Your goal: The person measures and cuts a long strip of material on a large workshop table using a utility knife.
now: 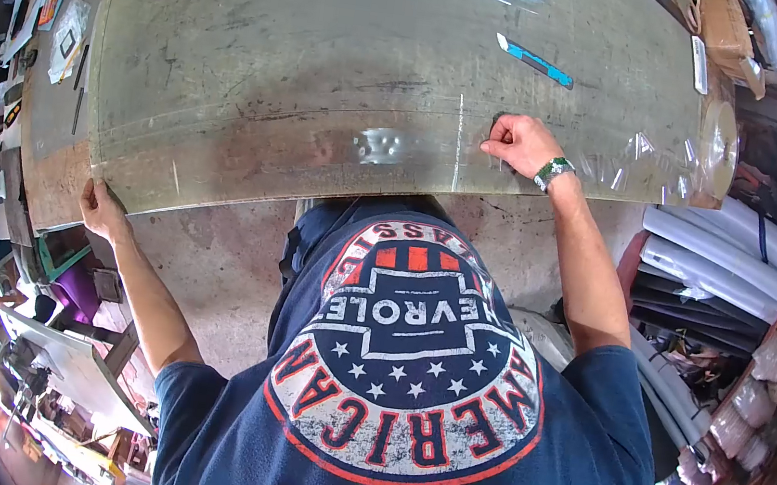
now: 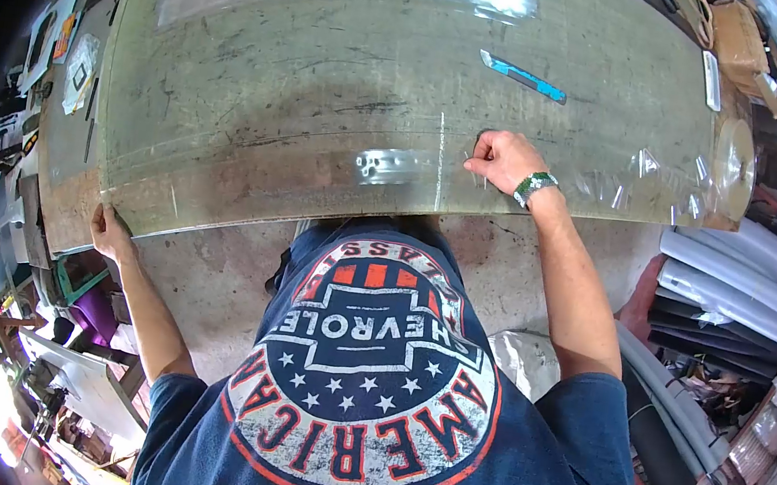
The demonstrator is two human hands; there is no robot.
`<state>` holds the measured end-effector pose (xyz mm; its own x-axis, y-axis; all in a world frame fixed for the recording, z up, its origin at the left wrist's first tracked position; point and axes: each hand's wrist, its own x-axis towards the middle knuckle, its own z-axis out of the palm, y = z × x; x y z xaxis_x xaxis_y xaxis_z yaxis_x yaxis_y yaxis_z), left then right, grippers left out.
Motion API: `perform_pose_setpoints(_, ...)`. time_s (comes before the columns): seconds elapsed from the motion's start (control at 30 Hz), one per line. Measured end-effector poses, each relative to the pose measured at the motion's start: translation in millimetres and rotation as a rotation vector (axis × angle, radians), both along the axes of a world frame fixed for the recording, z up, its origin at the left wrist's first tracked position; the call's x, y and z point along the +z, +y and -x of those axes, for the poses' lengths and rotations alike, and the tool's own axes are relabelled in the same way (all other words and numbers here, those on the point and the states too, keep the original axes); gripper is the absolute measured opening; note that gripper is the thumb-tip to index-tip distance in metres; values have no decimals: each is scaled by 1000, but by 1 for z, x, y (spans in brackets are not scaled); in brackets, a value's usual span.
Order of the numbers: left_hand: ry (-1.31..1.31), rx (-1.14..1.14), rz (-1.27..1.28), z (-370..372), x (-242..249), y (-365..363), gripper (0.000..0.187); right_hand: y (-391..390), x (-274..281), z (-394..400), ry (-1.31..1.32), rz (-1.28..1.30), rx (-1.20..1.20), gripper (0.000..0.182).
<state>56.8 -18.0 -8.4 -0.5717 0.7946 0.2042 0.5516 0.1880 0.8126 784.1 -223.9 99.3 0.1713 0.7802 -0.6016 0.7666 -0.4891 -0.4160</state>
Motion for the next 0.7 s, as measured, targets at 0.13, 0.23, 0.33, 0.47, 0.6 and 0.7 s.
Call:
perform_pose_setpoints(0.13,100,13,6,-1,-1,1,33,2,7,3,-85,48,-31,32)
perform_pose_setpoints(0.23,174,0,43,4,-1,3,34,3,6,2,-99,74,-37,35)
perform_pose_setpoints(0.33,23,-45,81,21,-1,15,38,7,3,0,-114,94,-22,35)
perform_pose_setpoints(0.47,584,108,8,-75,52,19,48,6,-2,-6,-97,80,0,35)
perform_pose_setpoints(0.6,437,-1104,139,-359,145,-50,44,4,-8,-10,-94,-2,24,35)
perform_pose_setpoints(0.7,345,-1746,98,-471,125,-87,48,4,-6,-10,-64,-24,3,39)
